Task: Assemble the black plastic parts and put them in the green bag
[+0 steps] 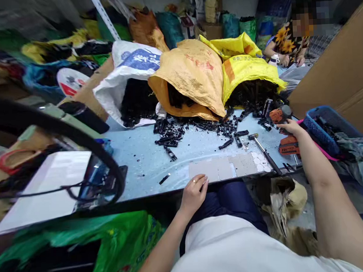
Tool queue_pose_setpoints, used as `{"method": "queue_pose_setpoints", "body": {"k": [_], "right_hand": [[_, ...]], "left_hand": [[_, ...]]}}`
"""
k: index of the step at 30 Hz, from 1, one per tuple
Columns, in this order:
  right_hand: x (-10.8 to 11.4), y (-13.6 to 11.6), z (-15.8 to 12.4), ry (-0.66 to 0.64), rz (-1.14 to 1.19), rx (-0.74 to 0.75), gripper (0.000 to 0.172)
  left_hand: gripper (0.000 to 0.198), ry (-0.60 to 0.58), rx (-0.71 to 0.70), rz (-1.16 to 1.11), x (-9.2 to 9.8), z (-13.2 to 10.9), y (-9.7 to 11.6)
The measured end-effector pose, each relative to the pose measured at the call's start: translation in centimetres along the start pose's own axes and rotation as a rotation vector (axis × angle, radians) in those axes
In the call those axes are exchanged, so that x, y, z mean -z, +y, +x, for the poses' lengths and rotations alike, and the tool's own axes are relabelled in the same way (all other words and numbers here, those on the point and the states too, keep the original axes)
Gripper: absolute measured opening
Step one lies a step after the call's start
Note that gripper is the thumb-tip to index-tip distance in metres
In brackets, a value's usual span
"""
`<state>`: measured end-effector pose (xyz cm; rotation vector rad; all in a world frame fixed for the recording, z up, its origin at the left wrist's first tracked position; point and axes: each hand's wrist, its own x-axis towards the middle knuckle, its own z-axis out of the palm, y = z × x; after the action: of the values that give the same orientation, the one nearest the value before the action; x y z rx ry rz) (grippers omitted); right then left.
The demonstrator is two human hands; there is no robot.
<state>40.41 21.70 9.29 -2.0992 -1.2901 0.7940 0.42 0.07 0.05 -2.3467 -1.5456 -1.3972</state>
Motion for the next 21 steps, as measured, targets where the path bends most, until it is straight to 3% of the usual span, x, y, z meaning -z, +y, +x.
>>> {"method": "queue_pose_setpoints", "body": {"k": [4, 8, 12, 16, 19, 21], "right_hand": [[-0.6, 0.5, 0.4, 0.035, -0.13, 0.083, 0.034], [-0.8, 1.1, 0.8, 0.178, -0.383, 0.207, 0.049], [-0.3, 1.0, 0.3, 0.288, -0.491, 0.235, 0.056], [-0.1, 0.9, -2.3, 0.539, -0.438, 0.3, 0.049], [-2.4, 1.2, -5.6, 0.655, -0.324, 0.528, 0.039], [-5.8, 1.7, -8.1, 0.583, -0.258, 0.679, 0.041]], "left_hand": [[0.021, -0.051, -0.034, -0.026, -0.6, 0.4, 0.8], [0.021, -0.098, -0.036, -0.018, -0.3, 0.2, 0.5], [0.021, -0.128, 0.016, -0.023, -0.1, -0.2, -0.3], [0.018, -0.12, 0.098, -0.197, 0.5, 0.9, 0.4], [0.022, -0.191, 0.084, -0.496, 2.6, 2.2, 2.0], [0.035, -0.249, 0.032, -0.716, 5.0, 2.7, 2.7]]}}
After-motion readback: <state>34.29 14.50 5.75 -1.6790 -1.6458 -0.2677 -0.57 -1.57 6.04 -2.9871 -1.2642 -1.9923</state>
